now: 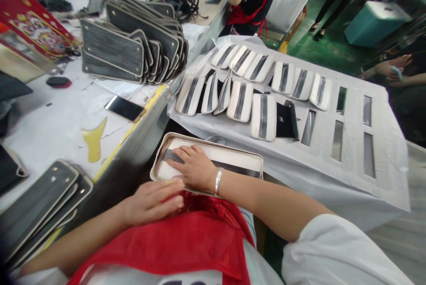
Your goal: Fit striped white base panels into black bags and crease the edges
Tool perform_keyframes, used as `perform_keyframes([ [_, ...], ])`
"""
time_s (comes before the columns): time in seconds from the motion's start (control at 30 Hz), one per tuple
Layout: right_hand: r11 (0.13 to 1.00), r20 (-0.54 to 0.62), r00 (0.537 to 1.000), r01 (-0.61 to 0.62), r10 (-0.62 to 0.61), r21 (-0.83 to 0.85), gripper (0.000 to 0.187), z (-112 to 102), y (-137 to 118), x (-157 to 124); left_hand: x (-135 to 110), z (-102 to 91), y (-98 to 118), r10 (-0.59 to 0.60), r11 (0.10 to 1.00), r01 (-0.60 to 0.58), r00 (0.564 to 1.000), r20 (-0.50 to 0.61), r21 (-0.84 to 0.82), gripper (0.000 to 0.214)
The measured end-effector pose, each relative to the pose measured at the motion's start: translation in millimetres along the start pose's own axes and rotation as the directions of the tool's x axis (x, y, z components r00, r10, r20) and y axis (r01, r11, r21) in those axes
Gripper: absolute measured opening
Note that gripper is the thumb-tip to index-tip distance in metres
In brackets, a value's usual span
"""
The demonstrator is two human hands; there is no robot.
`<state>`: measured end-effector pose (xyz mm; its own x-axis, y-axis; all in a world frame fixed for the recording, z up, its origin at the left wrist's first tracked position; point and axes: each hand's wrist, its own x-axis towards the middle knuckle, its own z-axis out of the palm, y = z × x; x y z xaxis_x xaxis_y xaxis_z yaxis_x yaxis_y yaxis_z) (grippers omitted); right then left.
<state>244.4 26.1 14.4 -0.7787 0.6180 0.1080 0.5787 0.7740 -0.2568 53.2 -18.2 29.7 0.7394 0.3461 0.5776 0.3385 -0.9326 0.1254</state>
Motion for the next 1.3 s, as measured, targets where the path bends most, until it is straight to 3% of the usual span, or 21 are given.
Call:
perform_keyframes([
  [0.03, 1.0, -0.012, 1.0, -0.003, 0.003, 0.009, 0.05, 3, 0, -1, -4, -7.9, -7, -0.198, 0.98, 0.199, 0.976, -0.094, 0.006, 0.045],
  [0.07, 1.0, -0.026, 1.0, -0.009, 0.01, 0.015, 0.052, 5, 0, -2, -8, -13.9, -15, -0.428, 0.901, 0.434, 0.891, -0.153, 0.003, 0.049],
  [0.1, 1.0, -0.039, 0.999, -0.018, 0.018, 0.019, 0.052, 7, -1, -3, -11, -17.6, -23, -0.637, 0.766, 0.643, 0.758, -0.138, -0.005, 0.052],
  [0.13, 1.0, -0.051, 0.998, -0.022, 0.023, 0.02, 0.052, 9, -1, -4, -13, -19.2, -29, -0.786, 0.617, 0.787, 0.617, -0.044, 0.003, 0.053],
  [0.17, 1.0, -0.061, 0.998, -0.022, 0.024, 0.018, 0.052, 11, -2, -5, -15, -19.0, -35, -0.862, 0.504, 0.863, 0.499, 0.092, 0.035, 0.053],
  [0.2, 1.0, -0.071, 0.997, -0.02, 0.021, 0.017, 0.052, 12, -2, -5, -14, -17.6, -38, -0.881, 0.442, 0.894, 0.417, 0.223, 0.077, 0.051],
  [0.27, 1.0, -0.089, 0.996, -0.016, 0.017, 0.016, 0.051, 14, -3, -7, -11, -13.0, -41, -0.862, 0.42, 0.892, 0.336, 0.381, 0.164, 0.041],
  [0.4, 1.0, -0.113, 0.993, -0.018, 0.02, 0.018, 0.051, 14, -1, -9, 3, -6.1, -41, -0.875, 0.448, 0.817, 0.318, 0.365, 0.362, 0.03],
  [0.53, 1.0, -0.086, 0.996, -0.007, 0.008, 0.01, 0.05, 10, 0, -8, 10, -4.1, -43, -0.87, 0.476, 0.753, 0.33, 0.365, 0.454, 0.032],
  [0.9, 0.997, -0.084, 0.996, -0.008, 0.014, 0.07, 0.051, 14, 2, -10, 20, -0.9, -49, -0.863, 0.469, 0.753, 0.277, 0.423, 0.462, 0.031],
  [0.97, 0.997, -0.091, 0.996, -0.01, 0.016, 0.077, 0.051, 15, 2, -11, 19, -0.7, -49, -0.856, 0.479, 0.75, 0.284, 0.431, 0.456, 0.031],
  [1.17, 0.997, -0.105, 0.994, -0.013, 0.021, 0.078, 0.051, 15, 3, -11, 6, 0.1, -44, -0.831, 0.531, 0.76, 0.379, 0.407, 0.375, 0.031],
  [1.23, 0.997, -0.105, 0.994, -0.009, 0.016, 0.073, 0.05, 13, 3, -11, 6, -1.4, -46, -0.832, 0.517, 0.793, 0.377, 0.407, 0.322, 0.033],
  [1.3, 0.998, -0.1, 0.995, -0.007, 0.014, 0.069, 0.049, 12, 3, -10, 9, -3.3, -50, -0.842, 0.474, 0.841, 0.345, 0.415, 0.261, 0.039],
])
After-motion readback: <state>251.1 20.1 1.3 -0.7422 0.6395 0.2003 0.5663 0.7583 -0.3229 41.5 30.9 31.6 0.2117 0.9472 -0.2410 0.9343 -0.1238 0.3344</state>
